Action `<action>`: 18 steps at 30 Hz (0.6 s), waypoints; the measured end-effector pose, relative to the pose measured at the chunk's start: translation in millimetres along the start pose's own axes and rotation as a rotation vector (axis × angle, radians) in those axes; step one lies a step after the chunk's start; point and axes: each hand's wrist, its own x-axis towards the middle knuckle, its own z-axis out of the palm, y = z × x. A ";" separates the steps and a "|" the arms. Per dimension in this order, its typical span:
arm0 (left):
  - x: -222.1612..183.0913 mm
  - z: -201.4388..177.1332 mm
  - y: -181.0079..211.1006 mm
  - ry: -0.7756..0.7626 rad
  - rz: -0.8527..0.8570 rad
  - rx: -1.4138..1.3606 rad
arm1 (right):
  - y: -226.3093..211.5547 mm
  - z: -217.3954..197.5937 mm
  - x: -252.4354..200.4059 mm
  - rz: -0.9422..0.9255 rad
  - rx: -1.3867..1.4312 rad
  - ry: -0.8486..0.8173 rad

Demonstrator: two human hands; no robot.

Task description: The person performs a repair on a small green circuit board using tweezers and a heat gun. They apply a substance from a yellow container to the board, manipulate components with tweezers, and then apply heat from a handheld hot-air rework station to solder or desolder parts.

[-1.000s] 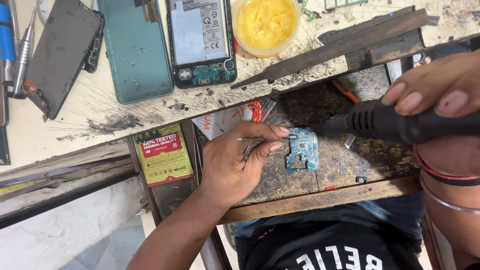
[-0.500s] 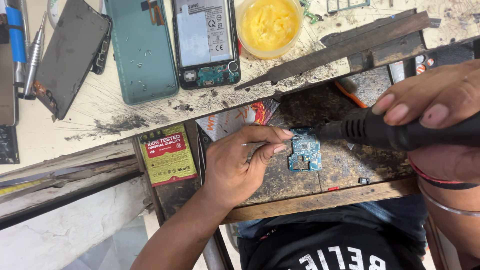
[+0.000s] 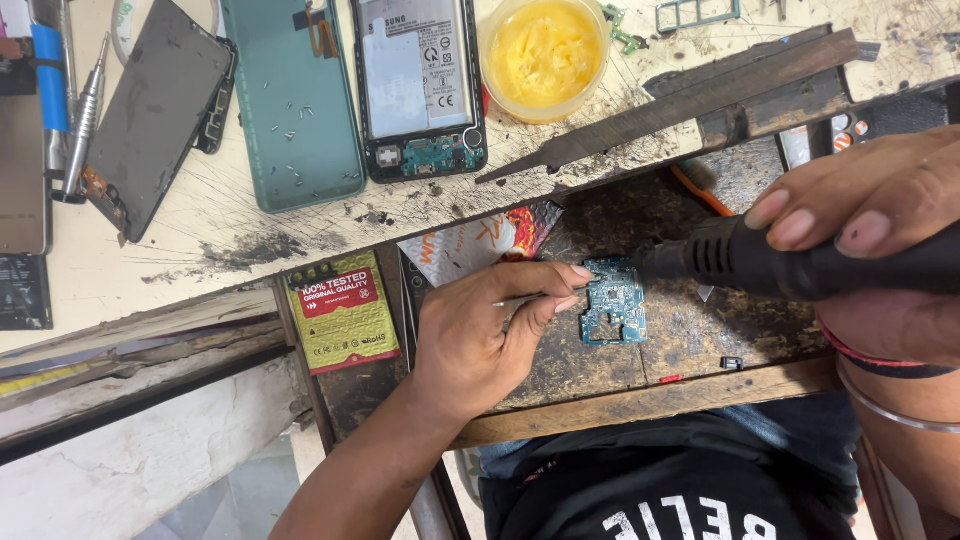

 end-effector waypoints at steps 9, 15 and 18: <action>0.6 -1.6 2.8 -0.022 0.049 0.046 | -8.1 5.1 0.9 0.082 0.015 0.000; 1.0 -2.7 3.9 -0.020 0.077 0.062 | -11.2 11.5 5.2 0.097 0.080 0.007; 1.1 -2.6 4.4 -0.028 0.059 0.068 | -13.1 16.6 5.9 0.083 0.042 0.011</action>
